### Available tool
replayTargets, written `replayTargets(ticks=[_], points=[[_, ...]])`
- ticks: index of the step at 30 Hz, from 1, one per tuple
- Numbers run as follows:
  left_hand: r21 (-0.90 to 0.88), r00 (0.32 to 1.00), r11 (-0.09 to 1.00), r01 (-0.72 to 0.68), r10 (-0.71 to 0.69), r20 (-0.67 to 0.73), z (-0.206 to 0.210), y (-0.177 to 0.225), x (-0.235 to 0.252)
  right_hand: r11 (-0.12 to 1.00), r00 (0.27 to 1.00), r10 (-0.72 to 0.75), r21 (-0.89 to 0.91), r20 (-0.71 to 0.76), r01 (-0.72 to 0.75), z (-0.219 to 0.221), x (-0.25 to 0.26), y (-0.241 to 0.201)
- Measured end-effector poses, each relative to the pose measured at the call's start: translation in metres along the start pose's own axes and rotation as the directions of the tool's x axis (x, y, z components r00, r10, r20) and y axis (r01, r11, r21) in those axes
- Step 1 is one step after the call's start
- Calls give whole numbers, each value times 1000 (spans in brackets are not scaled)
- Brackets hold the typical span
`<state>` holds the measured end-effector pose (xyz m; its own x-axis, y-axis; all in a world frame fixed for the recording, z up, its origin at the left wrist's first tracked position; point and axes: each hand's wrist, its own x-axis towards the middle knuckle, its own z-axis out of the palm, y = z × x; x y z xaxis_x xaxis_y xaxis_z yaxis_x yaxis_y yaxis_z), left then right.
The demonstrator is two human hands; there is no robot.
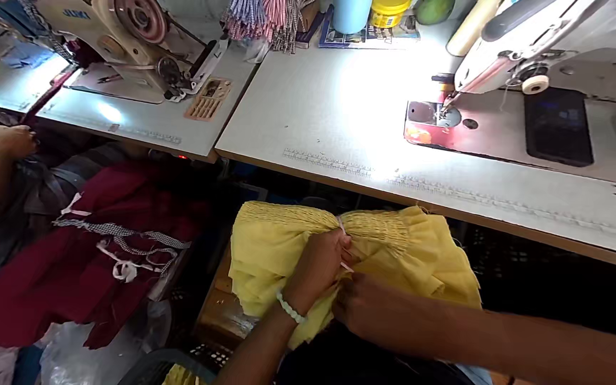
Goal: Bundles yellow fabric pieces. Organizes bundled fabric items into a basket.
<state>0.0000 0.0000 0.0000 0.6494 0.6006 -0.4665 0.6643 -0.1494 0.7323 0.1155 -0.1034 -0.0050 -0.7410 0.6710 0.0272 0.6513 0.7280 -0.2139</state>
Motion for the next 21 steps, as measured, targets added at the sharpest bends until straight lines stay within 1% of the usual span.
replayTargets(ticks=[1, 2, 3, 4, 5, 6, 8, 9, 10, 11, 12, 13, 14, 15, 16, 18, 21], points=[[187, 1000, 982, 13, -16, 15, -10, 8, -5, 983, 995, 11, 179, 100, -29, -7, 3, 16], [338, 999, 941, 34, -43, 18, -19, 18, -10, 921, 973, 28, 372, 228, -114, -13, 7, 34], [450, 998, 891, 55, -62, -1, -26, 25, -16, 841, 963, 42, 511, 266, -178, -10, 10, 54], [521, 997, 850, 80, -69, -40, -32, 29, -19, 770, 964, 72, 600, 257, -218, -2, 12, 71], [554, 995, 826, 101, -73, -73, -35, 31, -21, 717, 964, 123, 651, 236, -251, 6, 12, 82], [554, 994, 826, 109, -73, -87, -37, 30, -21, 681, 962, 182, 680, 204, -273, 14, 12, 88], [481, 993, 873, 82, -33, -110, -29, 23, -18, 648, 946, 279, 695, 164, -312, 19, 11, 89], [412, 988, 910, 48, 19, -156, -20, 16, -17, 663, 941, 316, 680, 124, -313, 20, 8, 84], [333, 969, 943, 0, 83, -233, -7, 9, -17, 708, 936, 348, 641, 49, -296, 22, 4, 76], [265, 932, 963, -54, 144, -333, 6, 1, -17, 781, 932, 357, 566, -60, -263, 25, -2, 67], [213, 883, 971, -107, 192, -428, 19, -8, -17, 868, 922, 330, 449, -203, -212, 31, -8, 60], [180, 831, 971, -158, 230, -507, 31, -18, -17, 939, 908, 267, 299, -321, -170, 36, -13, 53], [166, 783, 965, -203, 262, -564, 42, -29, -17, 978, 902, 194, 152, -386, -145, 38, -17, 48], [168, 742, 956, -242, 294, -603, 52, -40, -16, 992, 901, 128, 57, -414, -115, 38, -20, 42], [179, 708, 944, -278, 327, -626, 60, -49, -17, 997, 906, 70, 0, -416, -77, 36, -23, 37], [231, 652, 908, -349, 412, -637, 69, -61, -22, 998, 907, -22, -61, -421, -4, 29, -25, 30], [343, 599, 818, -462, 574, -559, 67, -56, -41, 994, 892, -108, -62, -439, 89, 7, -25, 16]])
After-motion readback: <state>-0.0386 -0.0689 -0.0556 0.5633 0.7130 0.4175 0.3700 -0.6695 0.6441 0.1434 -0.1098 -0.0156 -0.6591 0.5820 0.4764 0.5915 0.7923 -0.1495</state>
